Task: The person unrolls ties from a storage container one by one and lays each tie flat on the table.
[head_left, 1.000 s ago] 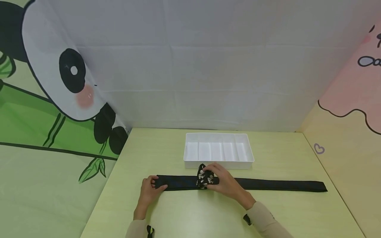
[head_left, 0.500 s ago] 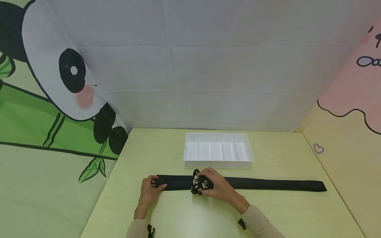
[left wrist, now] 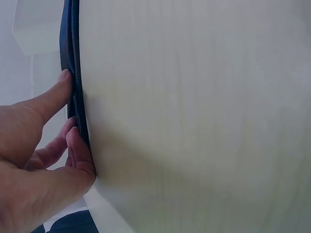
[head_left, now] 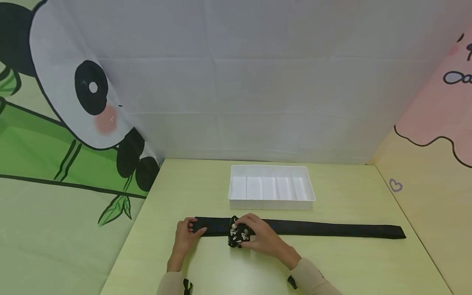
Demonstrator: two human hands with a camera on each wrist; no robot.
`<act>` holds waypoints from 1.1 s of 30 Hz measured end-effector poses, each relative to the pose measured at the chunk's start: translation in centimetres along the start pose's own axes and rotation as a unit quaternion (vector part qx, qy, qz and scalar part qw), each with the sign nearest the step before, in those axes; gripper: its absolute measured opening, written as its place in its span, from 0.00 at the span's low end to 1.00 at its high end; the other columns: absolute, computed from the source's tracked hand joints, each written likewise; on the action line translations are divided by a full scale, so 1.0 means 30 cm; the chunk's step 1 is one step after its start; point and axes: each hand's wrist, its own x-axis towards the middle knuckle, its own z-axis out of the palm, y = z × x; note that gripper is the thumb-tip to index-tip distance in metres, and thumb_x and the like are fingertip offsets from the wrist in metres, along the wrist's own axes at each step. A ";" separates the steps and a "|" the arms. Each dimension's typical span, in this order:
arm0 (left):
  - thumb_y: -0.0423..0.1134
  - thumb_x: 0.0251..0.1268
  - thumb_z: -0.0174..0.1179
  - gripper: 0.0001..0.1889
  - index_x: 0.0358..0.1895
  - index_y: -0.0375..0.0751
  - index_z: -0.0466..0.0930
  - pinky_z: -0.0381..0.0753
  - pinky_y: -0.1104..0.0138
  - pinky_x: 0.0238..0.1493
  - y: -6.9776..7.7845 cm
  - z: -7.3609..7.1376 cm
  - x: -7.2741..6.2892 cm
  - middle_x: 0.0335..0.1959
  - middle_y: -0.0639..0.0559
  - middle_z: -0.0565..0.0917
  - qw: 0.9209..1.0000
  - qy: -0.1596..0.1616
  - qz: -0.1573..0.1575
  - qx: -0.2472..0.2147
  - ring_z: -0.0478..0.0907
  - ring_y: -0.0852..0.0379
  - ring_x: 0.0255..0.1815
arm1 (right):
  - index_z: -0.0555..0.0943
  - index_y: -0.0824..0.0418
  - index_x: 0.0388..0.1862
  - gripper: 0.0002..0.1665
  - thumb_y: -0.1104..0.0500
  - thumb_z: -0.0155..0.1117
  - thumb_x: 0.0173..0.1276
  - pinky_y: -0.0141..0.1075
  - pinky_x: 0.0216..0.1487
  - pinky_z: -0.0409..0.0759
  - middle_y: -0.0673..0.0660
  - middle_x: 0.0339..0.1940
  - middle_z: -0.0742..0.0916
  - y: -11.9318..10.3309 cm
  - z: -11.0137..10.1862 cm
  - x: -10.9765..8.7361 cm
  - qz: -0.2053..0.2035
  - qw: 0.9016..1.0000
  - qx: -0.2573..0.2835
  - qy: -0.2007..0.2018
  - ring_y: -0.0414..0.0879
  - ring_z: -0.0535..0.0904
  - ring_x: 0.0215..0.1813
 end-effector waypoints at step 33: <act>0.35 0.60 0.75 0.24 0.53 0.26 0.76 0.73 0.64 0.43 0.003 0.012 0.002 0.42 0.41 0.69 0.999 0.017 0.016 0.024 0.70 0.51 0.40 | 0.79 0.54 0.62 0.33 0.55 0.82 0.59 0.36 0.61 0.77 0.50 0.58 0.81 -0.091 0.121 0.089 -0.003 0.998 -0.027 -0.059 0.43 0.78 0.59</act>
